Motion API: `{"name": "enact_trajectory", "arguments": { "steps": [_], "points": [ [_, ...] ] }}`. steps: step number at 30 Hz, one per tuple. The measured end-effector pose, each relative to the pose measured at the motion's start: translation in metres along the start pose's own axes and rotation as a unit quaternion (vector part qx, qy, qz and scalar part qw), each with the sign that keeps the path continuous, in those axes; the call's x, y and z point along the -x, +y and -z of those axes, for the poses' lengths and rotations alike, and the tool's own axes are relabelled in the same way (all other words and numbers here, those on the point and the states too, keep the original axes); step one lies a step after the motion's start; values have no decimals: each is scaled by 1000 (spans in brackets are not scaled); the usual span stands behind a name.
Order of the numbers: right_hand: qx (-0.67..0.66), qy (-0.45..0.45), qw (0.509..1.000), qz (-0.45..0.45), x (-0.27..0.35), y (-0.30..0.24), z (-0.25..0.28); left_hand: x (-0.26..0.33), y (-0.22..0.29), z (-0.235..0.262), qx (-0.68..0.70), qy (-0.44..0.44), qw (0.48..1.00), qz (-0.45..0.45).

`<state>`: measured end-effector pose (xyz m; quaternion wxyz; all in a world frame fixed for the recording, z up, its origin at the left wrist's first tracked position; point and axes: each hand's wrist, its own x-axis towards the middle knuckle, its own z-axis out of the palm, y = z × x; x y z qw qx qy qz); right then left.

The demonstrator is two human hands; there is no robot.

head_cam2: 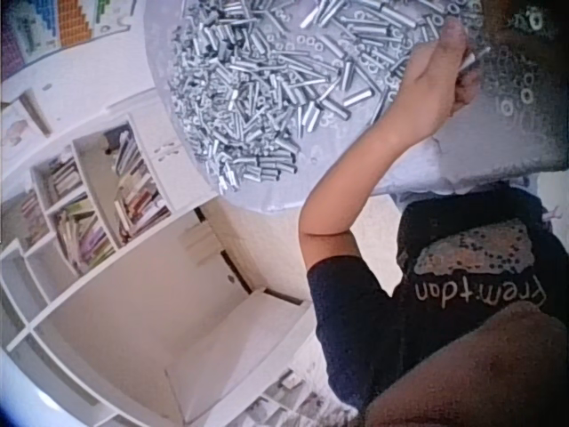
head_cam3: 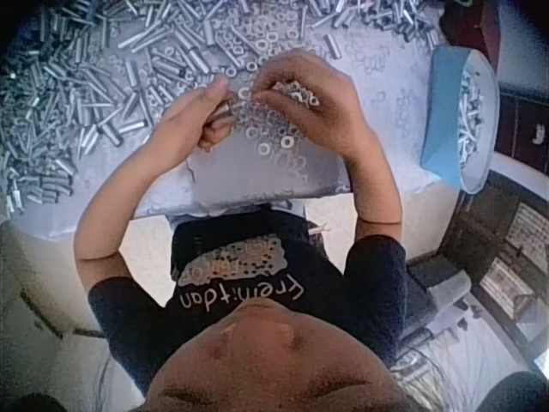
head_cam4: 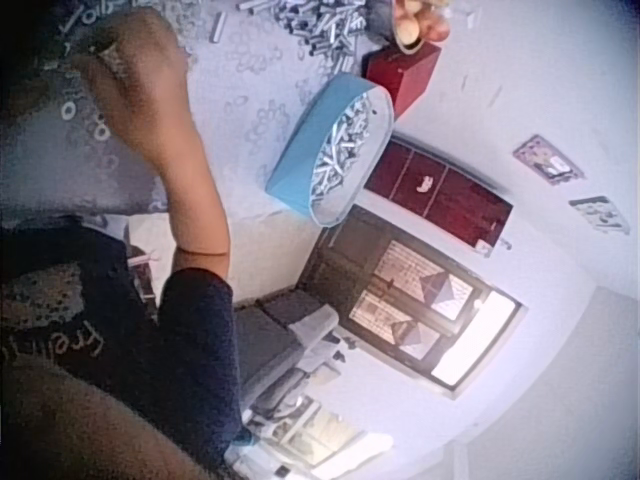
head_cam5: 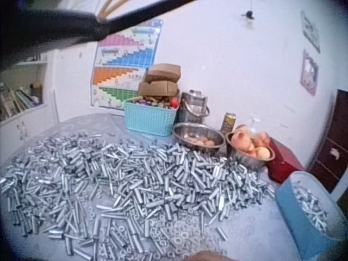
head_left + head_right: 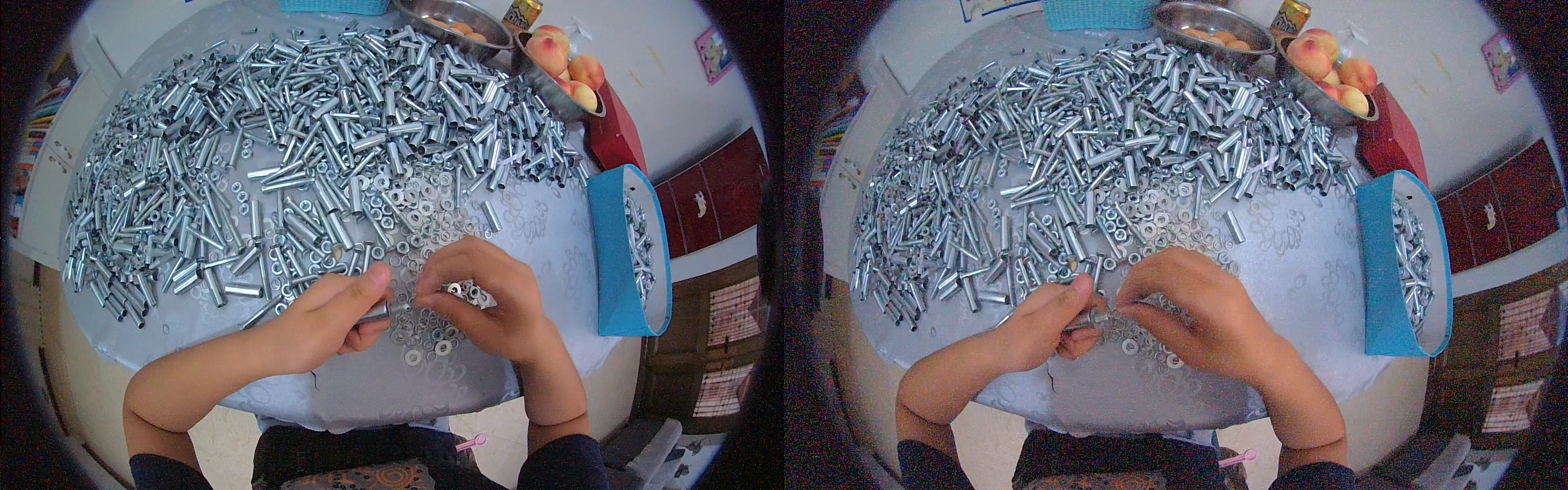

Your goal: The person sits at a table covered with metal hardware and repeatedly picks up cylindrical metal pieces and washers. They slide the washers onto the cylinders one by one and place the assembled units into a blue container on the right side of the table.

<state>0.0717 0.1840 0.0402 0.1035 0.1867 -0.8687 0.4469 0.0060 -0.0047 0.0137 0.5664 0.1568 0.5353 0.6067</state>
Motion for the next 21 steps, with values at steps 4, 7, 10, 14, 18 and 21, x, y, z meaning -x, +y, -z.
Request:
{"name": "enact_trajectory", "arguments": {
  "steps": [4,7,10,14,18,21],
  "points": [
    [-9,10,1000,-8,2,-3,-6,0,-1,1,-7,12,1000,5],
    [-17,10,1000,8,3,-1,-5,-1,1,0,3,15,1000,12],
    [-1,-8,1000,25,5,-2,-7,0,0,-1,3,19,1000,18],
    [9,41,998,40,5,-5,-14,-1,2,-2,10,19,1000,9],
    [15,25,998,60,6,-2,-13,-1,0,0,13,35,999,16],
    [7,3,998,61,4,-3,-12,-1,-1,1,17,52,999,2]
  ]
}}
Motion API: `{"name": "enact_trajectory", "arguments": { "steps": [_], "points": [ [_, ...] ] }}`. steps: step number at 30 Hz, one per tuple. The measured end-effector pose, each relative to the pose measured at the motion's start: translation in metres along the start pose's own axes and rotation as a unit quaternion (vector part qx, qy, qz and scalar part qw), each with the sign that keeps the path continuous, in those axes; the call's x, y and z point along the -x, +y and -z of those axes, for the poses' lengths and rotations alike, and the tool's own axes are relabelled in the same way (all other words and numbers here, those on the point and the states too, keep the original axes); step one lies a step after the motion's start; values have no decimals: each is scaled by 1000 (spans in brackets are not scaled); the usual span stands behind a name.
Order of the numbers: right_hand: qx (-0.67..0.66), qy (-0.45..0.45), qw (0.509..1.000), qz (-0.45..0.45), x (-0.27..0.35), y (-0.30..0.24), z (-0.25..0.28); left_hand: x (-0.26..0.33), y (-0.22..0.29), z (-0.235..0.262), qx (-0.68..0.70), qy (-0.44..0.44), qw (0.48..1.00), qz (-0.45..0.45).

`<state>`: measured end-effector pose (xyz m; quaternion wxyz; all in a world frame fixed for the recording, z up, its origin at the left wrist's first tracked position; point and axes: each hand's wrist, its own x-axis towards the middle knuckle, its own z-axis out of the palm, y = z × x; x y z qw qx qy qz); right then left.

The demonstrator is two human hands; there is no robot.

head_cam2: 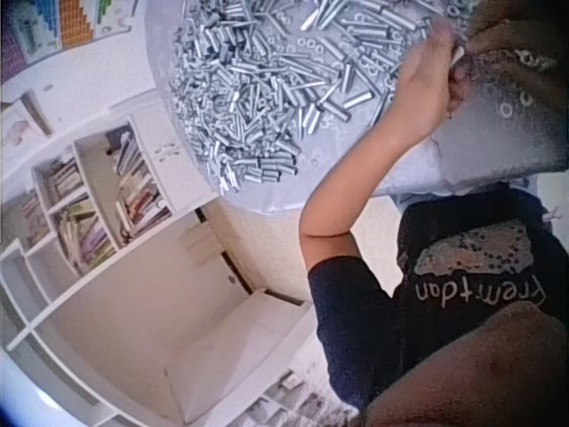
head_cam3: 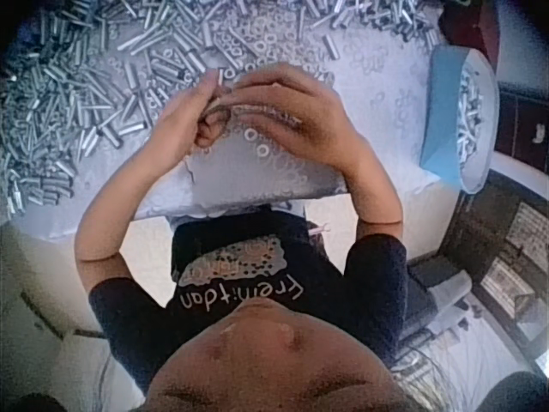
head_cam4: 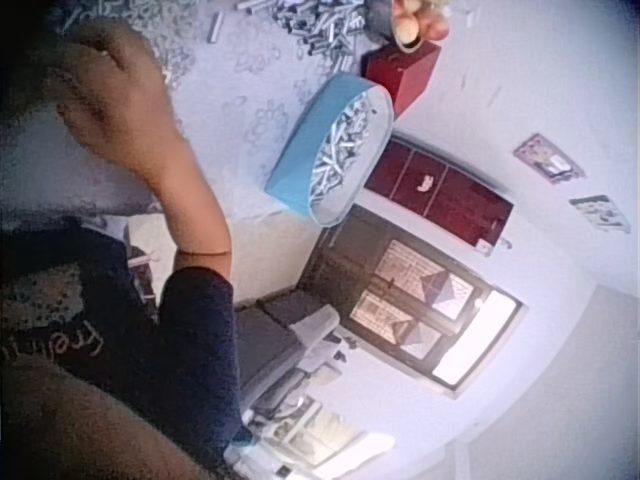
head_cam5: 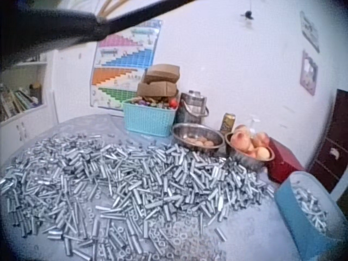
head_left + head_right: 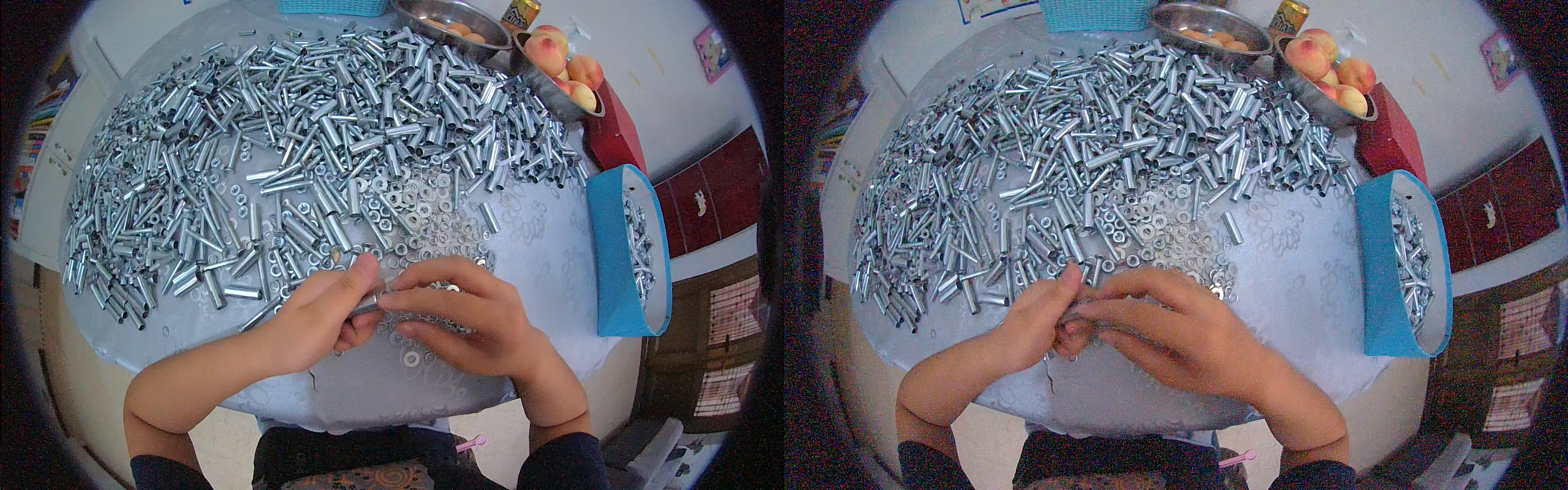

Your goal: The person sits at a table covered with metal hardware and repeatedly picks up cylindrical metal pieces and washers. They slide the washers onto the cylinders one by one and place the assembled units into a blue container on the right side of the table.

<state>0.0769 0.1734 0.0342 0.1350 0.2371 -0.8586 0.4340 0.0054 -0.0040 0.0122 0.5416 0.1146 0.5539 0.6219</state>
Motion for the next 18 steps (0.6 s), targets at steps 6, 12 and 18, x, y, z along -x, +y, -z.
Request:
{"name": "enact_trajectory", "arguments": {
  "steps": [6,12,18],
  "points": [
    [-7,-17,1000,19,-3,-4,3,2,0,-1,24,12,999,-40],
    [58,62,993,-83,-5,2,14,3,-2,3,37,1,995,-91],
    [234,-4,968,-87,0,35,14,8,0,1,5,-2,994,-106]
  ]
}}
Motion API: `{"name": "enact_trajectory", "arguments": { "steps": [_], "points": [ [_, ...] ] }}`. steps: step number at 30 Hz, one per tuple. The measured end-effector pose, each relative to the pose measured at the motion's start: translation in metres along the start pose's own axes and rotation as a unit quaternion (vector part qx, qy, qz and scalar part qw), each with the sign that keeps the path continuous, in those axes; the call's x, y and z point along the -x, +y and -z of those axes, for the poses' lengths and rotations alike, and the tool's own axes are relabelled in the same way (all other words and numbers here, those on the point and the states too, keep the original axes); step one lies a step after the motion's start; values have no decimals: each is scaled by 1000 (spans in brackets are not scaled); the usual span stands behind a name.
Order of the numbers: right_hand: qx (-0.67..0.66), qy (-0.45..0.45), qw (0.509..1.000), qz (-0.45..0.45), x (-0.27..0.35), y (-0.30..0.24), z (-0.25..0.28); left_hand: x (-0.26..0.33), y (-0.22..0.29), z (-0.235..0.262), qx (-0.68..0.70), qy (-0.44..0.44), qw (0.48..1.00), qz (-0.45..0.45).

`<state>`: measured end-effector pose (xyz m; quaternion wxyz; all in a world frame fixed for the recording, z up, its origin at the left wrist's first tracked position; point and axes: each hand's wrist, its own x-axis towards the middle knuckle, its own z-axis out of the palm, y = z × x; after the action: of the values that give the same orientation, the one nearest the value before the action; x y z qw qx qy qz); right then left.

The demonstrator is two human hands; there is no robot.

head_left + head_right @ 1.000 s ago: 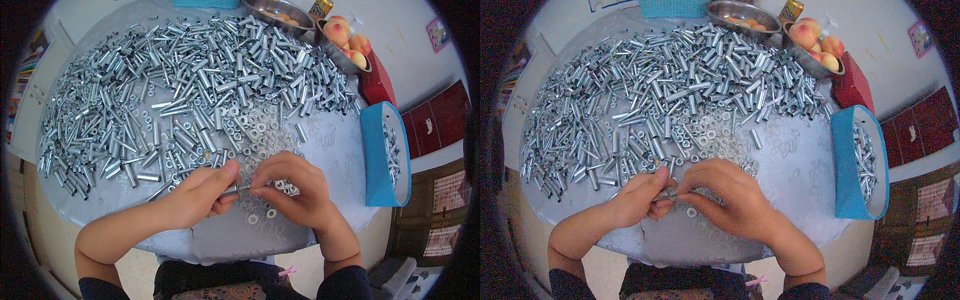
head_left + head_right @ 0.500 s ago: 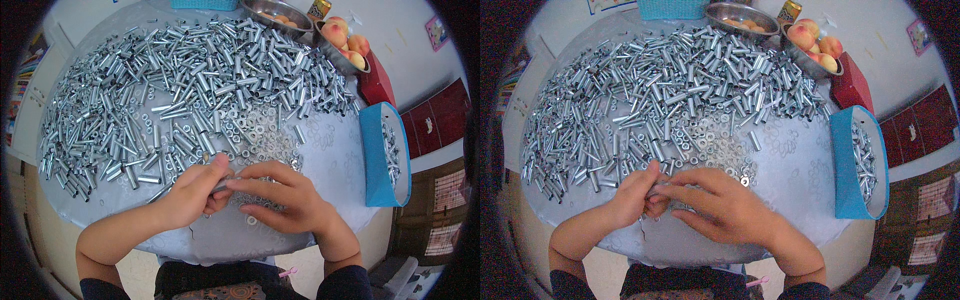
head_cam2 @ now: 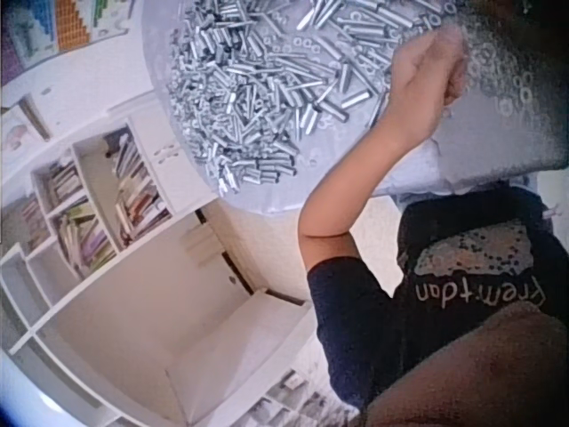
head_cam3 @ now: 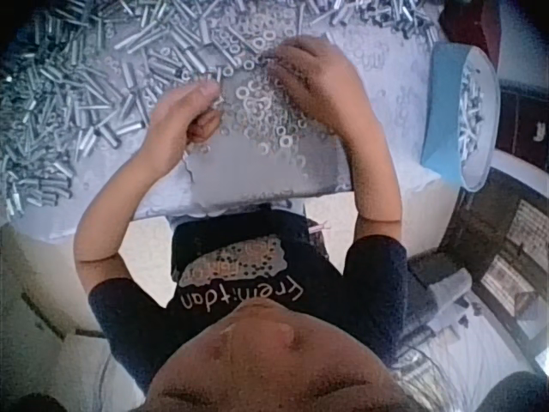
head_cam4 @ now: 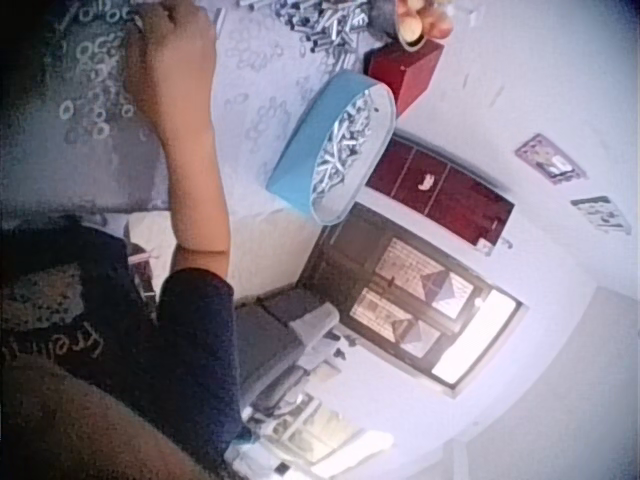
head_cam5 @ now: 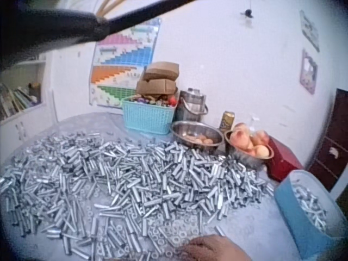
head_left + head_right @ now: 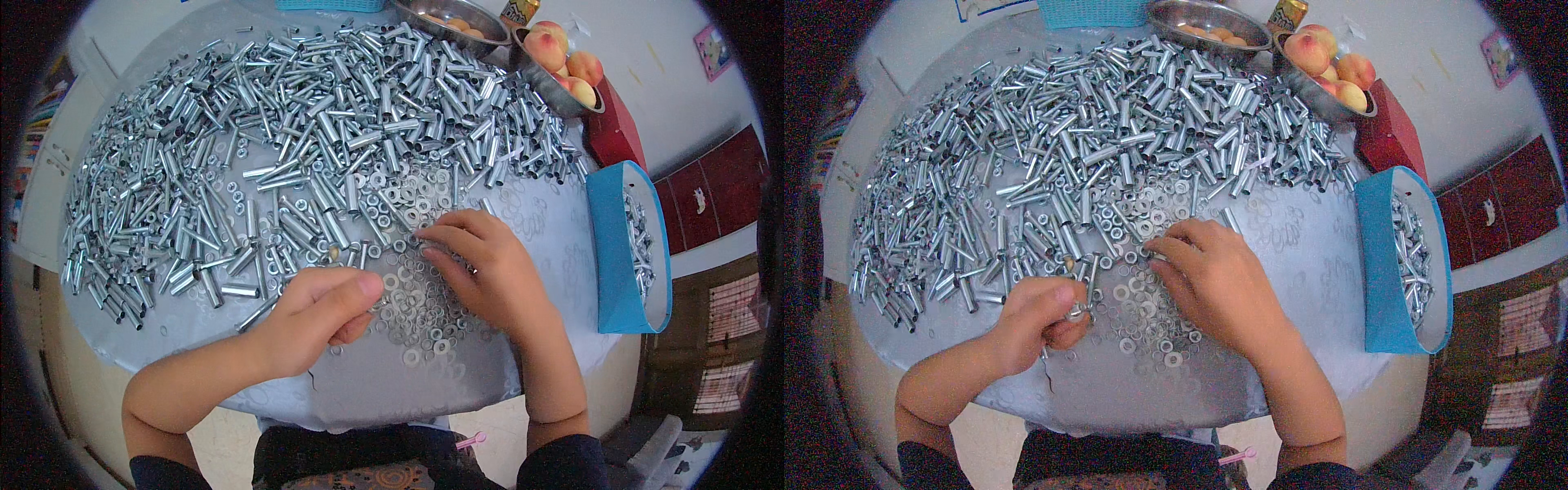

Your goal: The person sits at a table covered with metal hardware and repeatedly picks up cylindrical metal pieces and washers. They slide the washers onto the cylinders one by one and place the assembled units into a blue container on the right side of the table.

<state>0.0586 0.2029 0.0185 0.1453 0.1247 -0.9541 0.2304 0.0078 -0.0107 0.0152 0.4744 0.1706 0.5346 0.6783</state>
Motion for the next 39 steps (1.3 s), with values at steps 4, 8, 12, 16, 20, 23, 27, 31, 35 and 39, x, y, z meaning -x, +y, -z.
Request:
{"name": "enact_trajectory", "arguments": {
  "steps": [4,8,12,16,20,23,27,31,35,39],
  "points": [
    [-23,-26,999,-5,0,1,-4,1,2,0,-2,-10,1000,-9],
    [-8,-21,1000,-14,-1,-4,-5,1,1,-1,1,-9,1000,-20],
    [-37,-25,999,-25,0,0,-10,1,0,-1,-14,-13,1000,-23],
    [-15,-4,1000,3,0,3,-11,0,0,-3,3,-4,1000,-9],
    [8,-4,1000,3,-1,4,-10,-1,-1,-3,-11,-5,1000,-29],
    [13,-4,1000,17,0,7,-11,-2,0,0,-20,-16,999,-21],
    [-11,7,999,32,-1,-1,-10,-2,0,-2,-36,-10,999,-26],
    [6,-19,1000,-1,-2,-2,-7,-3,1,-2,-47,-12,998,-27],
    [5,2,1000,-3,0,1,-12,-3,0,-3,-49,-8,999,-18],
    [36,-16,999,-1,0,3,-13,-4,0,-2,-42,-12,999,-15]
  ]
}}
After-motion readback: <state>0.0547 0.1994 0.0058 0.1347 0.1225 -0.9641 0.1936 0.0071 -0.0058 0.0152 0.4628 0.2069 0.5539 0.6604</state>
